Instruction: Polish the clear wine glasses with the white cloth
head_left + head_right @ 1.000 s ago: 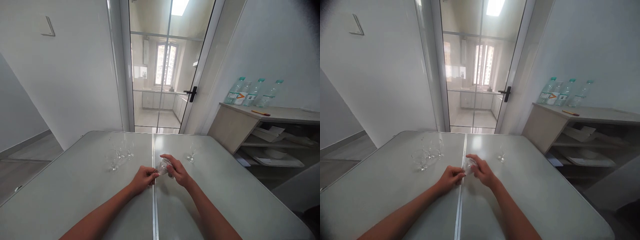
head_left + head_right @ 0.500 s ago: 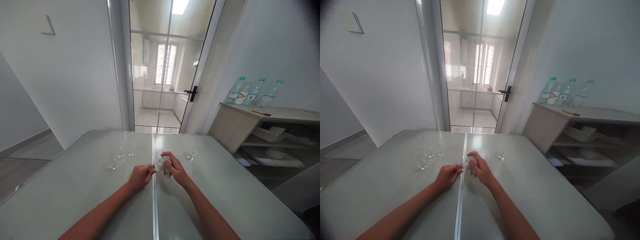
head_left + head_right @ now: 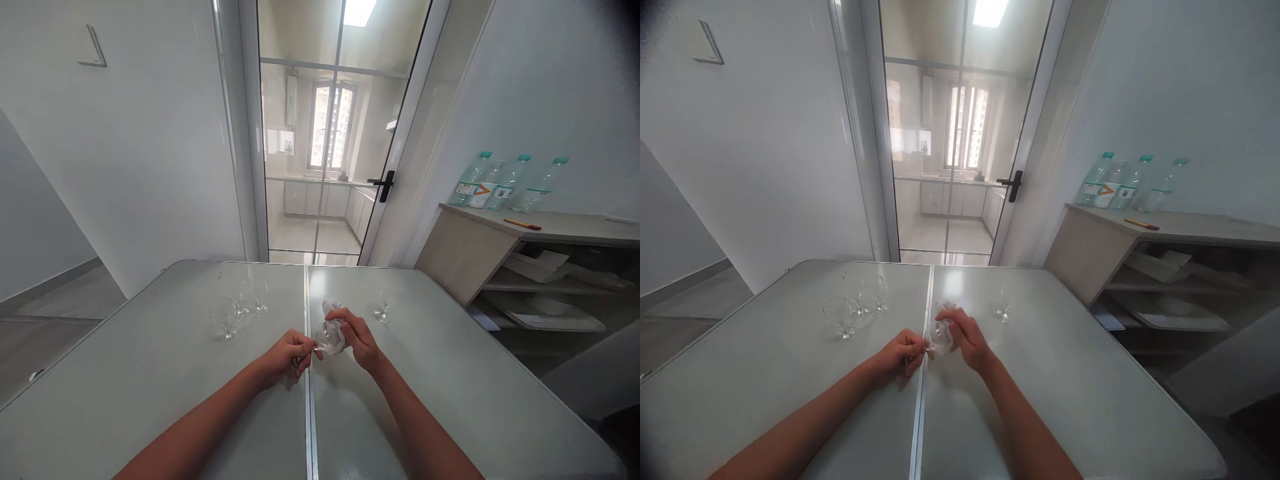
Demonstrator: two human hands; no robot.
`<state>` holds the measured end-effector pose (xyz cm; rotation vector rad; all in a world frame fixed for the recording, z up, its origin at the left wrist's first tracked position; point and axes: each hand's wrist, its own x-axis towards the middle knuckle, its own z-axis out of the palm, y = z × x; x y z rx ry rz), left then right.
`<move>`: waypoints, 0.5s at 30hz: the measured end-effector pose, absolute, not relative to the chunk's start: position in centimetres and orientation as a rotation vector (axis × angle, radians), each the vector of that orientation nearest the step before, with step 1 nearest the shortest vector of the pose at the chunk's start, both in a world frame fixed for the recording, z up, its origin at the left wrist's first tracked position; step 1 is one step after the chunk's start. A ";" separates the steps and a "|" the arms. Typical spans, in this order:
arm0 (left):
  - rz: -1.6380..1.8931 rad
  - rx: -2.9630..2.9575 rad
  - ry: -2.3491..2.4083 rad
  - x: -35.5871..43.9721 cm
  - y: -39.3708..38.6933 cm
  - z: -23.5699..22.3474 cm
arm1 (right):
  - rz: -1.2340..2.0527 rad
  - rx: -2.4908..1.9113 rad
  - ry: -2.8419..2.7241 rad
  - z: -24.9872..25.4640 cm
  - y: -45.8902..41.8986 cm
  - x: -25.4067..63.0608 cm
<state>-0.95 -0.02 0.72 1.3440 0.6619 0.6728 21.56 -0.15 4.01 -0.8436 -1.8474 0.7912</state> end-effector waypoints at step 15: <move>0.994 1.775 0.965 0.2 -0.3 -1.2 | 1.024 -0.909 -1.751 5.2 0.6 20.2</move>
